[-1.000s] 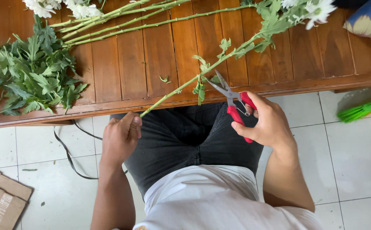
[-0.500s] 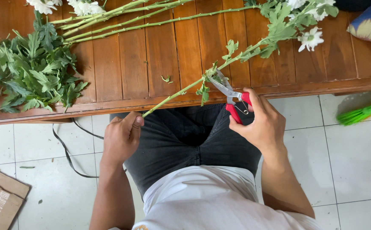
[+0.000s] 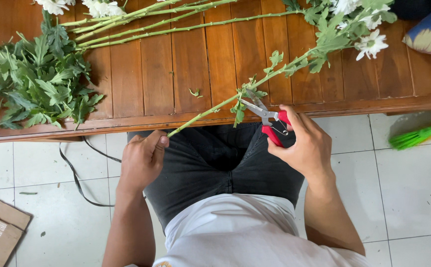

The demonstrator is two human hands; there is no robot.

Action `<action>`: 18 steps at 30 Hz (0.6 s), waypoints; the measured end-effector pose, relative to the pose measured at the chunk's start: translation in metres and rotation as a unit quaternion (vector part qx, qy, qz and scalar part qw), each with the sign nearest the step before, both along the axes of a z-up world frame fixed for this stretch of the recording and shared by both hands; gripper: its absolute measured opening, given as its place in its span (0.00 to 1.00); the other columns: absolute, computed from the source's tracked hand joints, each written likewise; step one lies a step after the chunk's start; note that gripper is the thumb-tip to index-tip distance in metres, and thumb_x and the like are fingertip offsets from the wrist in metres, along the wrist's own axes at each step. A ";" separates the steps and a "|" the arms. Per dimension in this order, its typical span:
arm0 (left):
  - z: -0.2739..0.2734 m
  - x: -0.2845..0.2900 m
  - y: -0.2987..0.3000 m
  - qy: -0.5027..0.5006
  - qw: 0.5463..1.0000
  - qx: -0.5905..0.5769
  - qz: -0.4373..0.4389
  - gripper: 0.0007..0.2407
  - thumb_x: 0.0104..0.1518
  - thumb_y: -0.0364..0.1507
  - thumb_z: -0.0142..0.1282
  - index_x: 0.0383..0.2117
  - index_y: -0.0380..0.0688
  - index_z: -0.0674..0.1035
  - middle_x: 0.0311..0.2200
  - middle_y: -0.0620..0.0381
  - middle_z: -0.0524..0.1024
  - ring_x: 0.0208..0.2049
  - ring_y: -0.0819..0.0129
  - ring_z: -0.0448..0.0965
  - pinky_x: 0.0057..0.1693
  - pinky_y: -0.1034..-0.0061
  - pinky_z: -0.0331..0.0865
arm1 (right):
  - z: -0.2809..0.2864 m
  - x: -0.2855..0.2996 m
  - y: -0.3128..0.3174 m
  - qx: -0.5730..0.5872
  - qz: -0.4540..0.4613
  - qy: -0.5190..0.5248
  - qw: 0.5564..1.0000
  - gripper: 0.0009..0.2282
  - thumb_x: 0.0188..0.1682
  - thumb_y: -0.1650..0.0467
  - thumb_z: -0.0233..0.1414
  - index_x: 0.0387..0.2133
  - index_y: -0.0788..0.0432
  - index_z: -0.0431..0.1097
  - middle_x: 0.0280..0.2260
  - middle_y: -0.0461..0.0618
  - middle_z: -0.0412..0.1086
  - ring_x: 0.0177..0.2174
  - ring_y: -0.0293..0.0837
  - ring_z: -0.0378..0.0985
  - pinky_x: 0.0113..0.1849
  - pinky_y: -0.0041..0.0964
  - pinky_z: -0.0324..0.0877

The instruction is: The person trims leaves from flower stems using shears and arranges them into groups on a table.

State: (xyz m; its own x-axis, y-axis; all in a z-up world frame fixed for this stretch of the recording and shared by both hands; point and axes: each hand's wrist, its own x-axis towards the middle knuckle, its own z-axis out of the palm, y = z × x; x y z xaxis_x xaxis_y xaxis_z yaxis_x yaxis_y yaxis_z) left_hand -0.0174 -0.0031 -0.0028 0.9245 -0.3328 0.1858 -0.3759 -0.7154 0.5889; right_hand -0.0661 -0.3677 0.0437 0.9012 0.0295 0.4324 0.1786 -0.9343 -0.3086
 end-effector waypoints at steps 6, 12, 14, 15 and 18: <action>-0.004 -0.002 0.002 -0.028 1.000 0.014 0.005 0.10 0.67 0.32 0.50 0.26 0.52 0.77 0.10 0.56 0.69 0.19 0.51 0.76 0.40 0.65 0.71 | -0.002 -0.001 0.001 0.021 -0.003 0.022 1.000 0.32 0.30 0.60 0.69 0.52 0.54 0.74 0.26 0.49 0.71 0.29 0.51 0.80 0.32 0.43 0.74; -0.003 -0.006 -0.004 -0.049 0.999 0.013 0.002 0.09 0.67 0.33 0.51 0.27 0.53 0.77 0.12 0.56 0.68 0.20 0.51 0.75 0.39 0.66 0.71 | 0.000 -0.006 0.015 0.049 -0.038 0.083 0.995 0.34 0.29 0.57 0.67 0.54 0.53 0.72 0.32 0.54 0.75 0.31 0.53 0.82 0.33 0.48 0.76; -0.003 -0.008 -0.007 -0.052 0.999 0.007 0.003 0.09 0.67 0.33 0.50 0.26 0.53 0.77 0.12 0.58 0.67 0.20 0.52 0.75 0.39 0.67 0.71 | 0.003 -0.006 0.020 0.063 -0.043 0.104 0.992 0.35 0.29 0.57 0.67 0.54 0.53 0.71 0.34 0.55 0.76 0.31 0.54 0.83 0.33 0.50 0.76; -0.004 -0.008 -0.008 -0.068 0.998 0.003 -0.002 0.09 0.67 0.32 0.50 0.26 0.53 0.77 0.12 0.58 0.67 0.19 0.53 0.74 0.38 0.67 0.70 | 0.004 -0.007 0.022 0.079 -0.049 0.133 0.987 0.35 0.29 0.57 0.67 0.54 0.54 0.71 0.34 0.57 0.76 0.32 0.54 0.83 0.34 0.50 0.76; -0.009 -0.009 -0.010 -0.093 0.996 -0.001 -0.011 0.09 0.67 0.32 0.48 0.27 0.53 0.76 0.13 0.58 0.66 0.19 0.54 0.73 0.36 0.68 0.68 | 0.011 -0.005 0.025 0.104 -0.070 0.211 0.969 0.35 0.30 0.57 0.66 0.55 0.54 0.70 0.34 0.59 0.77 0.35 0.56 0.83 0.36 0.54 0.76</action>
State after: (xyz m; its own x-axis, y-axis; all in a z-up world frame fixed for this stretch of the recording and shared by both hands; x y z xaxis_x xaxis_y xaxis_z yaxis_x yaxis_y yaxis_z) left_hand -0.0263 -0.0132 -0.0121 0.8666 -0.3521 0.3536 -0.4940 -0.7050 0.5089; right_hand -0.0712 -0.3430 0.0544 0.9881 -0.1534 0.0074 -0.1280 -0.8495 -0.5118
